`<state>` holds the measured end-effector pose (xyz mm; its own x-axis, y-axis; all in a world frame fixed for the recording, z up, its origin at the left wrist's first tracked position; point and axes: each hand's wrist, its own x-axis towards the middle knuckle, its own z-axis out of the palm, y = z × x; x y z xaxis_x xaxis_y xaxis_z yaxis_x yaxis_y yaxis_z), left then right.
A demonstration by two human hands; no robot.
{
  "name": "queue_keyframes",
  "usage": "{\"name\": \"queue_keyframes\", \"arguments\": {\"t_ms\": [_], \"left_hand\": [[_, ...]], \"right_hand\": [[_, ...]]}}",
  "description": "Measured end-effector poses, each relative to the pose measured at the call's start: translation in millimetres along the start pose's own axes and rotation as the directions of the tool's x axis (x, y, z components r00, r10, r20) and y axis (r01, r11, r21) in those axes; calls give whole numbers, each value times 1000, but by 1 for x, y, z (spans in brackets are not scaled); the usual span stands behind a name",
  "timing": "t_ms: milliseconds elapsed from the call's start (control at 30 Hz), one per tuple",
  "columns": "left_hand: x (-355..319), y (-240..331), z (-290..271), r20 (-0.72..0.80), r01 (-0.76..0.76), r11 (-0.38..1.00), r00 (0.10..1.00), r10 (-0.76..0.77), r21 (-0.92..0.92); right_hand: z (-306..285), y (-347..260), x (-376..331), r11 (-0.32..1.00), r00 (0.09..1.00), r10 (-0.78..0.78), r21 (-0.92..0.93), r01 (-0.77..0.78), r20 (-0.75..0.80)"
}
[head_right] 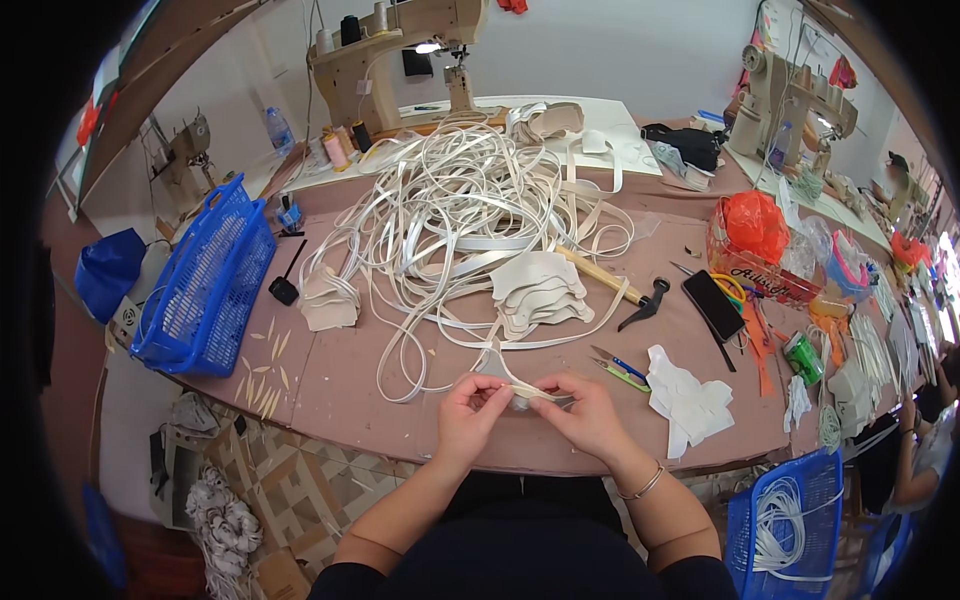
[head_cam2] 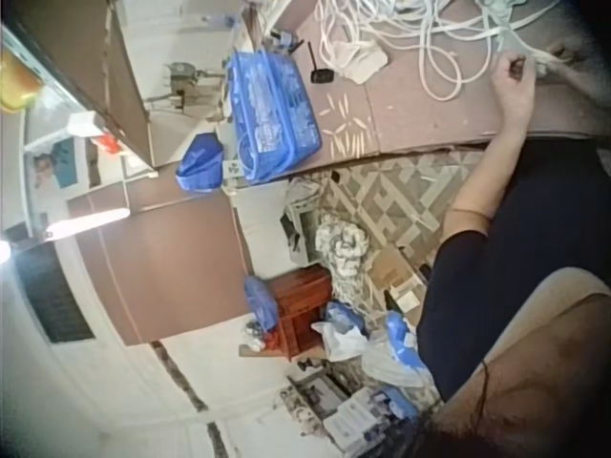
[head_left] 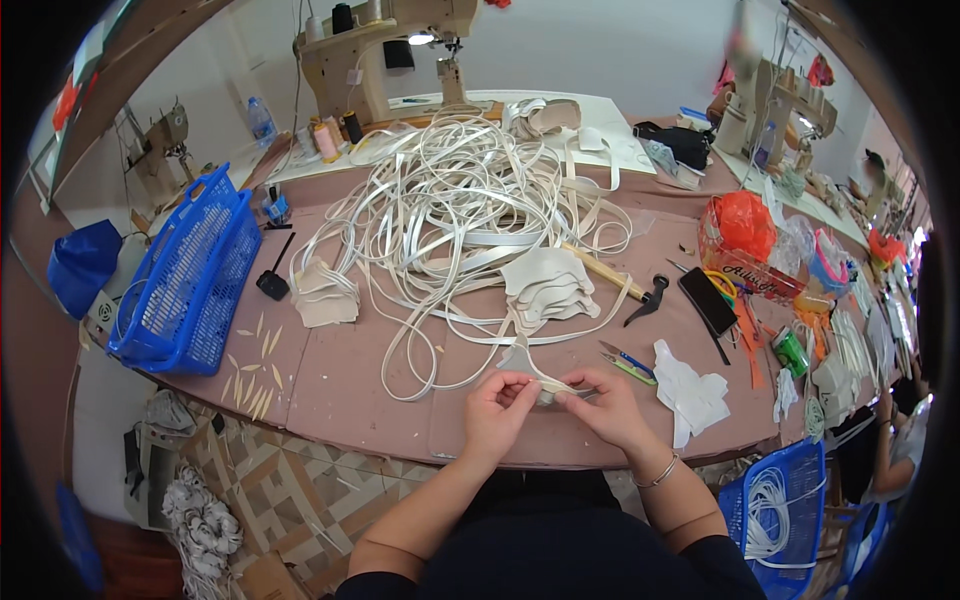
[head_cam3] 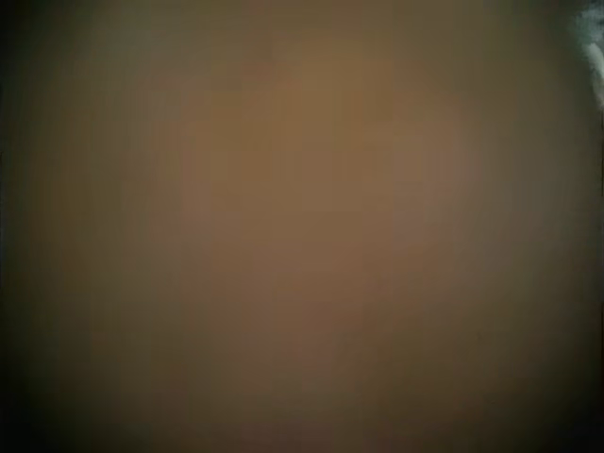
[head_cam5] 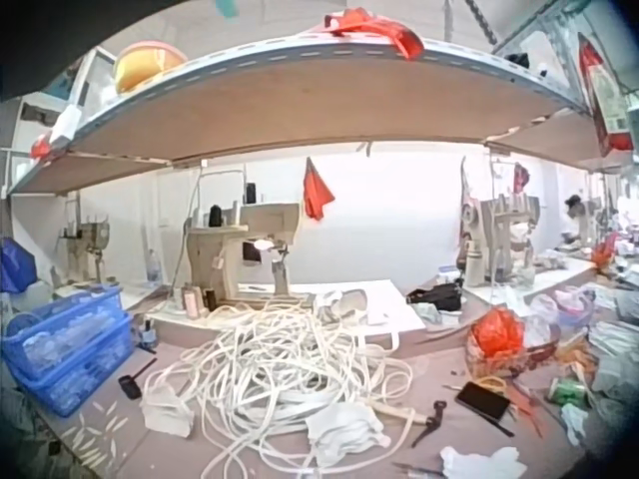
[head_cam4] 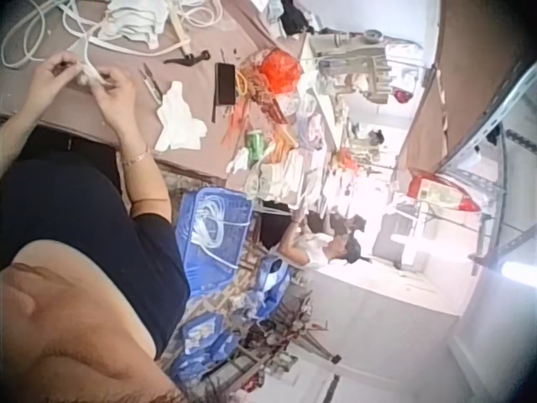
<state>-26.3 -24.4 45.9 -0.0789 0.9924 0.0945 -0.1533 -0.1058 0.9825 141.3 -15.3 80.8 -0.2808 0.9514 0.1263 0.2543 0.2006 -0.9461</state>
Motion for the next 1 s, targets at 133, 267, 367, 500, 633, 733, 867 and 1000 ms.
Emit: {"name": "queue_keyframes", "arguments": {"t_ms": [133,267,367,500,633,733,867,1000], "left_hand": [[1,2,0,8,53,998,999,-53,-32],[-1,3,0,1,35,999,999,-35,-10],[-3,1,0,-16,-60,994,998,61,92],[-5,2,0,4,-131,980,991,132,150],[-4,-17,-3,46,-84,989,996,79,124],[-2,-17,-6,64,-31,999,997,32,-25],[0,-11,-13,68,-137,990,989,135,29],[-1,10,-14,115,-382,837,923,367,393]], "right_hand": [[-2,5,1,999,999,-6,39,4,49],[-3,3,1,995,996,17,93,-25,88],[-1,9,1,992,994,-56,117,45,95],[-1,17,3,982,982,-154,128,140,106],[4,9,2,986,992,102,121,-111,79],[4,17,4,990,995,80,115,-86,57],[4,16,4,981,990,127,141,-134,55],[4,19,4,975,990,133,172,-140,52]]}}
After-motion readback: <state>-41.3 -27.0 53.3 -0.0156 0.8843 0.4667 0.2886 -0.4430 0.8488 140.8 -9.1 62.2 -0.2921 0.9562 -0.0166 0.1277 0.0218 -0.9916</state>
